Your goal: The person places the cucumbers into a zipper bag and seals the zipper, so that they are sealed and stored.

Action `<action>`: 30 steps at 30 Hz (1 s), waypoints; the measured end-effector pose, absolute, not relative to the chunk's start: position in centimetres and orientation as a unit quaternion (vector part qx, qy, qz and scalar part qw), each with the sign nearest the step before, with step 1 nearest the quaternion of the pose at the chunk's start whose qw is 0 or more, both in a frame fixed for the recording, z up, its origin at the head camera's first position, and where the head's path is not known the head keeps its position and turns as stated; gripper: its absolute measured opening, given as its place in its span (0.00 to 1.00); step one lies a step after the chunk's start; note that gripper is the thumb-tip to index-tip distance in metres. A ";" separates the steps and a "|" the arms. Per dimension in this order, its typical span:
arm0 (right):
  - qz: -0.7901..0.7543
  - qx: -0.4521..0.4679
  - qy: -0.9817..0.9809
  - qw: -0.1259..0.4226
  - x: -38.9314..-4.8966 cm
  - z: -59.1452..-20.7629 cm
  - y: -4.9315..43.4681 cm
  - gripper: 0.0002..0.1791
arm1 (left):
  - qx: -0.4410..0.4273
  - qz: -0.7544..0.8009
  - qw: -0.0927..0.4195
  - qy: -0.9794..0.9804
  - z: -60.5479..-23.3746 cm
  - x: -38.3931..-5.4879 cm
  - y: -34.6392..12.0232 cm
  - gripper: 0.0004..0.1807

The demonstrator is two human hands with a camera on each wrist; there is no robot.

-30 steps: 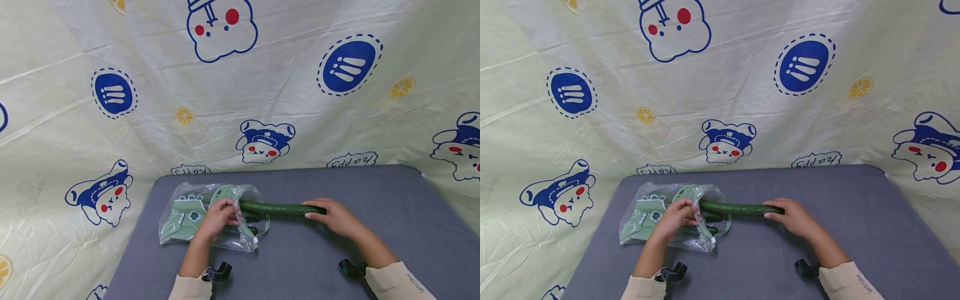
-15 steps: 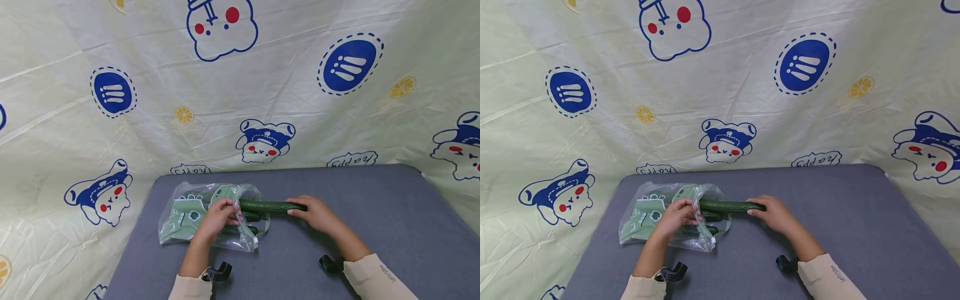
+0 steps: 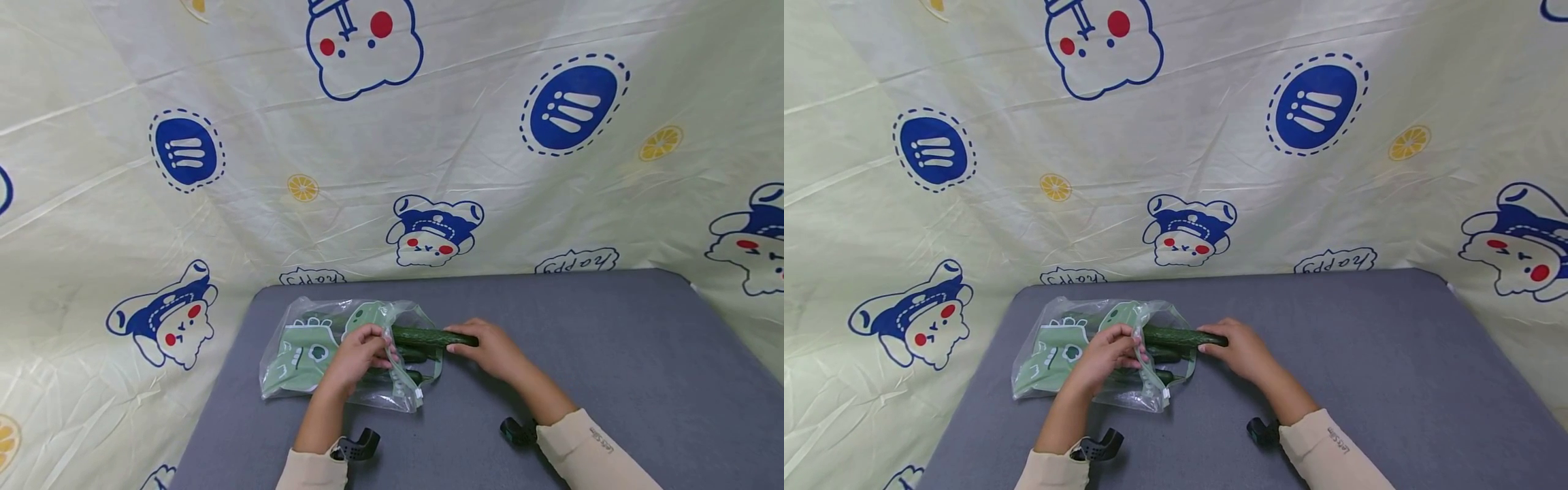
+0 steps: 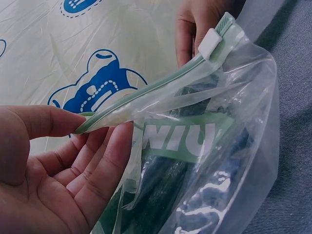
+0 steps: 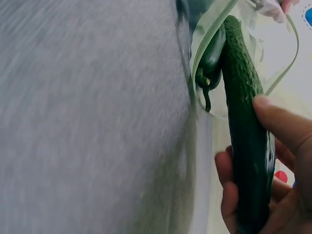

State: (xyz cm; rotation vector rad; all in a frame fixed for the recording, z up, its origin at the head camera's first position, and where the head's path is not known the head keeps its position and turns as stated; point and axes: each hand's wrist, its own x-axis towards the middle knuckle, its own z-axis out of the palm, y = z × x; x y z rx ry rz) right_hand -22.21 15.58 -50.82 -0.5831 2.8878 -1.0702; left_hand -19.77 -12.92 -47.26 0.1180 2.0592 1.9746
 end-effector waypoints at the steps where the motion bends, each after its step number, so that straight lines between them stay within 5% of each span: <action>1: -0.341 -0.188 0.921 0.006 -22.2 -50.9 15.6 0.21 | 0.042 0.685 0.143 0.713 -47.3 -19.8 -12.9 0.09; 11: -0.391 -0.195 0.898 0.059 -22.4 -51.0 17.4 0.23 | 0.034 0.680 0.140 0.719 -47.2 -19.7 -12.8 0.10; 30: -0.379 -0.210 0.901 0.027 -22.3 -50.8 14.8 0.24 | 0.040 0.681 0.146 0.717 -47.2 -19.6 -12.8 0.09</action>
